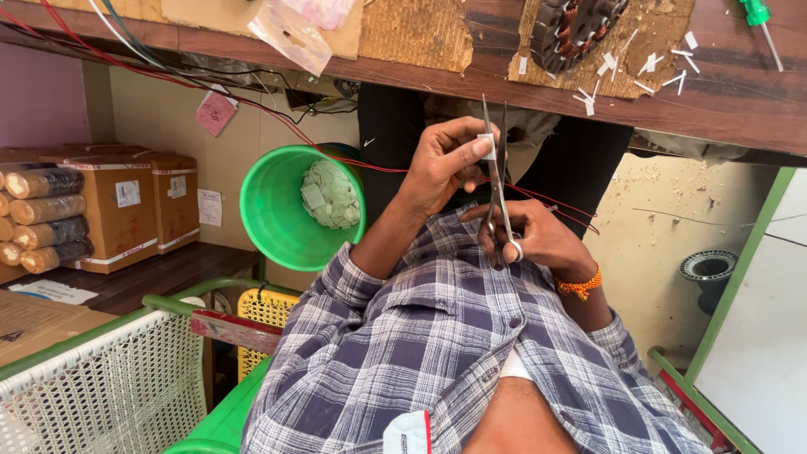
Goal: The person cuts small white insulating sleeves with scissors and places them onto the copper windings of a stator assembly. They repeatedly pick up sleeves, cut them to size, and slide them onto the wires of the stator core.
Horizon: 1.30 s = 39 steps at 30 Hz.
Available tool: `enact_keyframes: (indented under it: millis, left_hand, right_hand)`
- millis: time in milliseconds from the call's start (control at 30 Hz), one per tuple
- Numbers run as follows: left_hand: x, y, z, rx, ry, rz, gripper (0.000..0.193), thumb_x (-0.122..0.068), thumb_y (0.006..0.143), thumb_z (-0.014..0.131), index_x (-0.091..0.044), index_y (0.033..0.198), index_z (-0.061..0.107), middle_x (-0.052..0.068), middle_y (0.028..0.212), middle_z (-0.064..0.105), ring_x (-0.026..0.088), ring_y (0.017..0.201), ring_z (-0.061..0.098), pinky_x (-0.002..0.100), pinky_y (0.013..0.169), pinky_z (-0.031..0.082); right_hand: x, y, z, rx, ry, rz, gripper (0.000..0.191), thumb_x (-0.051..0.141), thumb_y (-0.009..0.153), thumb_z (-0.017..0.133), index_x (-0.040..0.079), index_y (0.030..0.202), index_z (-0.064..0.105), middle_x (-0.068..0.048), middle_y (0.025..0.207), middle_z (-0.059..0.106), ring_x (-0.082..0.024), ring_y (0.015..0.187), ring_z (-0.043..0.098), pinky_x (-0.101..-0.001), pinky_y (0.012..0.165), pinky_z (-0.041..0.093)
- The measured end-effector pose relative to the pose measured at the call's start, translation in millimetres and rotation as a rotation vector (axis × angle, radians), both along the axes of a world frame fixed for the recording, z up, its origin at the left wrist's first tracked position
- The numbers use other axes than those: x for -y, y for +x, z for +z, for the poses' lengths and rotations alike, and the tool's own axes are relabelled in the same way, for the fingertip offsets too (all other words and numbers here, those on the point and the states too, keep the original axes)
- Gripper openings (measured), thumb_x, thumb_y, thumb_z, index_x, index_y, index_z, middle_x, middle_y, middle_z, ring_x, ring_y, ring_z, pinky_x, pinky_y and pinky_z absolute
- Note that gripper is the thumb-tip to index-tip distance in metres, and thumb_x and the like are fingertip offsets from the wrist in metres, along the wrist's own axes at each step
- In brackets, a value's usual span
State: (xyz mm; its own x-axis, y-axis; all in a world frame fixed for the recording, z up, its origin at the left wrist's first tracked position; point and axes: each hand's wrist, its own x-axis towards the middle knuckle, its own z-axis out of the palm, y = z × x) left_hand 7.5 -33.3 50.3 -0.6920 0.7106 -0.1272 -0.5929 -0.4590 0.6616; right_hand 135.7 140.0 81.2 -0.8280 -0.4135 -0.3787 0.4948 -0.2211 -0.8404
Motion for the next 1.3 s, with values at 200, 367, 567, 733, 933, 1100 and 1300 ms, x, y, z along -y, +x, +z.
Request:
enact_keyframes:
  millis: [200,367,567,733,933,1100,1300]
  left_hand:
    - [1.6,0.6,4.8,-0.026,-0.033,0.054,0.023,-0.015,0.104,0.07,0.003,0.118,0.068,0.009,0.093,0.071,0.013,0.074,0.071,0.021,0.051,0.05]
    - [0.6,2.2,3.3,-0.021,-0.049,0.096,0.023,-0.015,0.104,0.069,0.004,0.118,0.068,0.009,0.093,0.071,0.015,0.072,0.072,0.022,0.05,0.05]
    - [-0.9,1.5,1.0,-0.01,-0.039,0.148,0.022,-0.012,0.103,0.068,0.003,0.118,0.068,0.01,0.094,0.072,0.015,0.07,0.071,0.021,0.047,0.049]
    - [5.4,-3.5,-1.8,-0.001,-0.056,0.119,0.022,-0.014,0.104,0.067,0.002,0.118,0.067,0.01,0.097,0.073,0.013,0.07,0.07,0.021,0.048,0.048]
    - [17.5,-7.7,-6.3,-0.029,-0.029,0.089,0.019,-0.015,0.106,0.066,0.001,0.116,0.067,0.01,0.097,0.072,0.012,0.071,0.069,0.022,0.049,0.048]
    - [27.1,-13.6,-6.8,-0.032,0.014,0.073,0.017,-0.015,0.105,0.064,0.001,0.111,0.066,0.008,0.092,0.069,0.01,0.07,0.066,0.022,0.048,0.048]
    - [37.0,-18.4,-9.5,-0.124,-0.016,0.055,0.016,-0.014,0.105,0.065,0.002,0.107,0.065,0.007,0.092,0.066,0.006,0.062,0.059,0.021,0.047,0.048]
  right_hand:
    - [1.5,-3.3,0.2,-0.02,0.031,-0.005,0.102,0.069,0.062,0.085,-0.006,0.129,0.068,0.0,0.077,0.064,-0.01,0.069,0.063,-0.0268,0.064,0.051]
    - [2.8,-6.6,2.8,0.034,-0.023,-0.015,0.103,0.068,0.062,0.086,-0.008,0.128,0.066,-0.001,0.072,0.062,-0.011,0.063,0.061,-0.026,0.056,0.05]
    - [5.3,-7.4,-0.8,0.016,0.041,-0.072,0.1,0.07,0.06,0.085,-0.009,0.121,0.069,0.001,0.066,0.06,-0.009,0.057,0.06,-0.0242,0.053,0.049]
    - [7.5,-6.2,-8.6,0.029,0.021,-0.103,0.087,0.059,0.062,0.09,-0.008,0.115,0.072,0.0,0.068,0.06,-0.009,0.06,0.059,-0.0239,0.058,0.049]
    - [11.5,-4.8,-12.4,0.099,0.084,-0.066,0.05,0.026,0.069,0.087,-0.006,0.106,0.074,0.001,0.069,0.062,-0.007,0.062,0.057,-0.023,0.061,0.046]
    - [12.7,-5.8,-14.4,0.053,0.022,-0.035,0.049,0.024,0.07,0.088,-0.006,0.106,0.073,0.001,0.069,0.062,-0.007,0.063,0.057,-0.0234,0.061,0.047]
    - [12.4,-2.1,-20.2,0.062,0.018,-0.028,0.058,0.034,0.068,0.091,-0.006,0.106,0.073,0.0,0.069,0.063,-0.008,0.062,0.059,-0.024,0.061,0.049]
